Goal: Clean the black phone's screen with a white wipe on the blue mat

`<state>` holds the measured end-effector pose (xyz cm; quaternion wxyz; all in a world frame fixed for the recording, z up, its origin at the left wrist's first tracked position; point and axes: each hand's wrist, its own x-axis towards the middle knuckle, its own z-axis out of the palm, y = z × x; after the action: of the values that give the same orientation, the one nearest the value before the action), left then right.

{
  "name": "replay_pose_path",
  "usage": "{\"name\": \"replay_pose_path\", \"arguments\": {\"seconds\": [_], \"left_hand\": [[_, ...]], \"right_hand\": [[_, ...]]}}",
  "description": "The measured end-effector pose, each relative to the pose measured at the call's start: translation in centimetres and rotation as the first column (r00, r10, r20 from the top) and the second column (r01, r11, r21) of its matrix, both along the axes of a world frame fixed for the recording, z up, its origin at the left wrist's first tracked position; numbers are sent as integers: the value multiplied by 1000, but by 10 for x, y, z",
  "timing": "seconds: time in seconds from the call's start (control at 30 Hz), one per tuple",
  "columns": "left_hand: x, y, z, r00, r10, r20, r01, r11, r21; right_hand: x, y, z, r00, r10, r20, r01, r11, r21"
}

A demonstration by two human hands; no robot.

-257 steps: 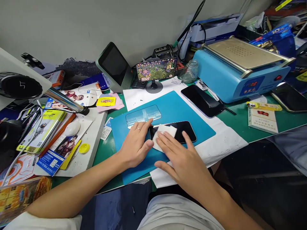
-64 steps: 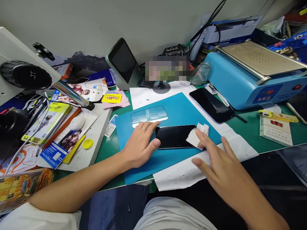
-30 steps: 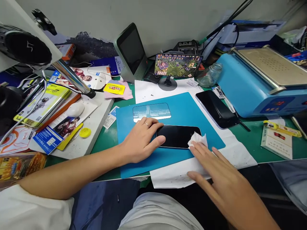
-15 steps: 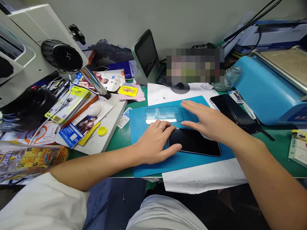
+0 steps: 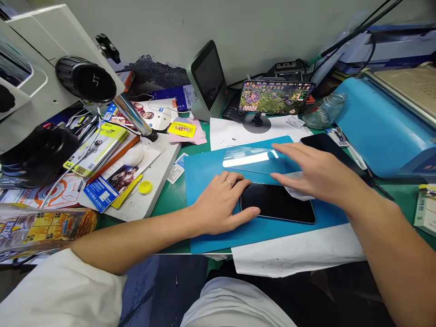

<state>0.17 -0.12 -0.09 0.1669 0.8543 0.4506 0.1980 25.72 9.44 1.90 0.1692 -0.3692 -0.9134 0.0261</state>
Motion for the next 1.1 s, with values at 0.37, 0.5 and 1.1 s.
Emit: {"name": "replay_pose_path", "arguments": {"seconds": [0.37, 0.5, 1.1], "left_hand": [[0, -2, -1, 995, 51, 88, -42, 994, -99], [1, -1, -2, 1000, -14, -1, 14, 1000, -25], [3, -1, 2, 999, -8, -46, 7, 999, -41]], "right_hand": [[70, -104, -21, 977, -143, -157, 147, 989, 11], [67, -104, -26, 987, -109, -118, 104, 993, -47], [55, -26, -10, 983, -149, -108, 119, 963, -241]]}}
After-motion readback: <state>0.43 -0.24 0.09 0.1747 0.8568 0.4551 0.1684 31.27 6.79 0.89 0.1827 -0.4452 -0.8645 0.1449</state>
